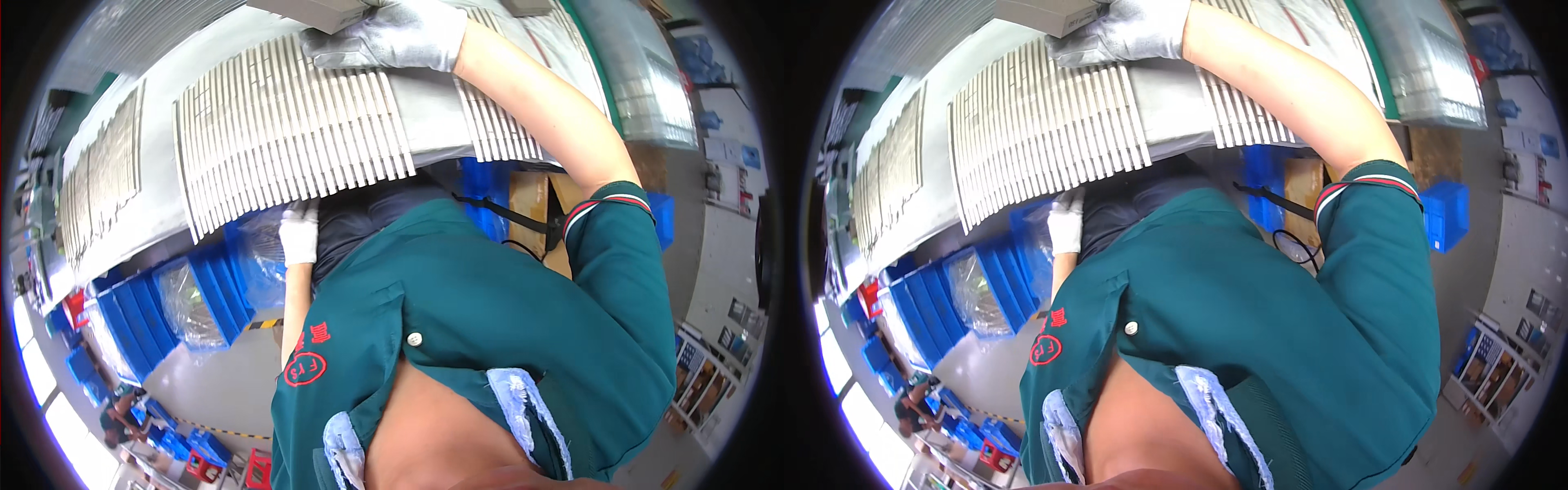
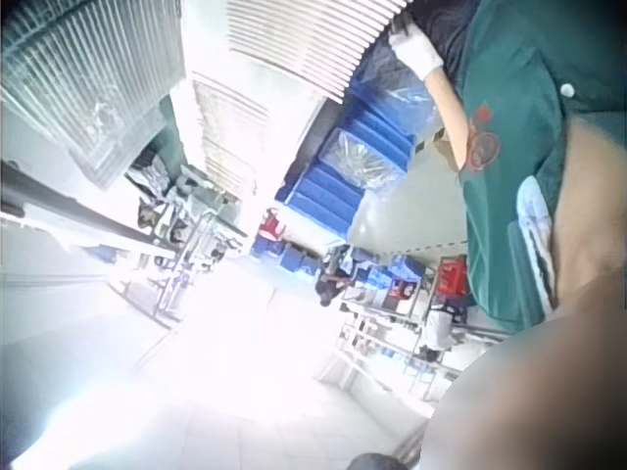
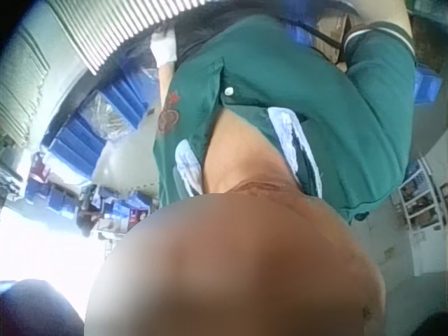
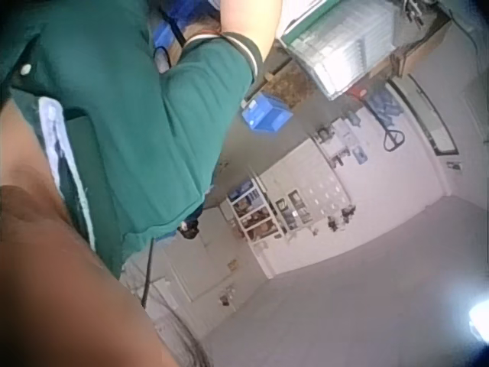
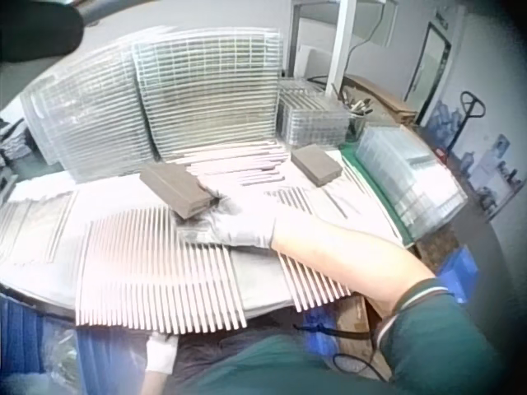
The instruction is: Manually polishing the ends of metal rods using a sanding block at a factory workbench.
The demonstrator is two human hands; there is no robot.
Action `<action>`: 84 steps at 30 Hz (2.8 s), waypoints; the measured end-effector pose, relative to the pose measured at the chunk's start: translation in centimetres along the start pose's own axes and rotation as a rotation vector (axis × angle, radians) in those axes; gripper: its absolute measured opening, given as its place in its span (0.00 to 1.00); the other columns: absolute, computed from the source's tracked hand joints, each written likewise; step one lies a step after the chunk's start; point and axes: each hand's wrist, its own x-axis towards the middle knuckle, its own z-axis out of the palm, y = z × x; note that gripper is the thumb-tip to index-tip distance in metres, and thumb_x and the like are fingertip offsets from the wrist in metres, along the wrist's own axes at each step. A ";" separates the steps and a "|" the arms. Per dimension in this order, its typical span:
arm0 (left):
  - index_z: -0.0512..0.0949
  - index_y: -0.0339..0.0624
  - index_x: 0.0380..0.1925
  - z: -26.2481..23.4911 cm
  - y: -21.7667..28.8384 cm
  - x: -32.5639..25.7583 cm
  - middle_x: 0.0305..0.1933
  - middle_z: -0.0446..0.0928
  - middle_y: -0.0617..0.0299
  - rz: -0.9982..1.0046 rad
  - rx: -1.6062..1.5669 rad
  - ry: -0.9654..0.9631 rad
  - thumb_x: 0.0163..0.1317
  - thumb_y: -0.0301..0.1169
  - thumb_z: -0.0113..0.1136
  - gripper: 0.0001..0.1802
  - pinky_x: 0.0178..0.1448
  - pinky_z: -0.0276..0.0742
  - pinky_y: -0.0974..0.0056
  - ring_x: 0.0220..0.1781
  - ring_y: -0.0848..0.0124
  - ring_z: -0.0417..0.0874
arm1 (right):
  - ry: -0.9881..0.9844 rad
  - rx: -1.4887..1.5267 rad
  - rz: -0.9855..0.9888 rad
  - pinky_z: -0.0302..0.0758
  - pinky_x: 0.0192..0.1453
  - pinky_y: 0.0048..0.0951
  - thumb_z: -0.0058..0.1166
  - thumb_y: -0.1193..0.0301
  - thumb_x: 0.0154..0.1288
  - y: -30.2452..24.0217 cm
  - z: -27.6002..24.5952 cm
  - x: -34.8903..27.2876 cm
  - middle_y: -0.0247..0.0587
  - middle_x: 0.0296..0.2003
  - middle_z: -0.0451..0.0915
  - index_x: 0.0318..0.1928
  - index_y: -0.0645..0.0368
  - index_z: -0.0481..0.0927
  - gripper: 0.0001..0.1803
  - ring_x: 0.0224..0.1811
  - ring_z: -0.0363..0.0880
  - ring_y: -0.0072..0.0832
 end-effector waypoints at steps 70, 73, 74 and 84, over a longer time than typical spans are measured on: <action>0.81 0.40 0.33 2.0 -0.4 0.1 0.36 0.78 0.49 0.001 -0.056 0.131 0.57 0.40 0.60 0.14 0.45 0.73 0.52 0.39 0.51 0.78 | 0.177 -0.003 0.002 0.64 0.62 0.64 0.46 0.61 0.68 2.7 1.4 2.0 0.56 0.56 0.66 0.63 0.58 0.59 0.27 0.59 0.65 0.52; 0.81 0.41 0.33 1.9 -0.5 0.0 0.36 0.78 0.50 0.007 -0.063 0.137 0.57 0.40 0.60 0.14 0.45 0.74 0.53 0.39 0.51 0.78 | 0.247 -0.025 -0.096 0.63 0.63 0.63 0.46 0.62 0.67 2.7 2.6 0.0 0.56 0.56 0.65 0.63 0.58 0.59 0.27 0.59 0.64 0.52; 0.81 0.41 0.33 2.1 -0.8 0.1 0.36 0.79 0.50 0.016 -0.049 0.144 0.57 0.40 0.60 0.14 0.45 0.74 0.53 0.39 0.52 0.78 | 0.250 -0.026 -0.095 0.63 0.63 0.63 0.46 0.62 0.67 2.8 3.2 -0.5 0.56 0.56 0.65 0.63 0.58 0.59 0.27 0.59 0.64 0.52; 0.82 0.41 0.33 2.0 -0.3 0.1 0.35 0.79 0.51 0.042 -0.041 0.171 0.57 0.40 0.60 0.14 0.44 0.74 0.53 0.38 0.52 0.78 | 0.180 -0.125 -0.075 0.64 0.63 0.59 0.48 0.63 0.67 2.3 1.5 0.2 0.55 0.56 0.66 0.63 0.59 0.59 0.28 0.58 0.66 0.52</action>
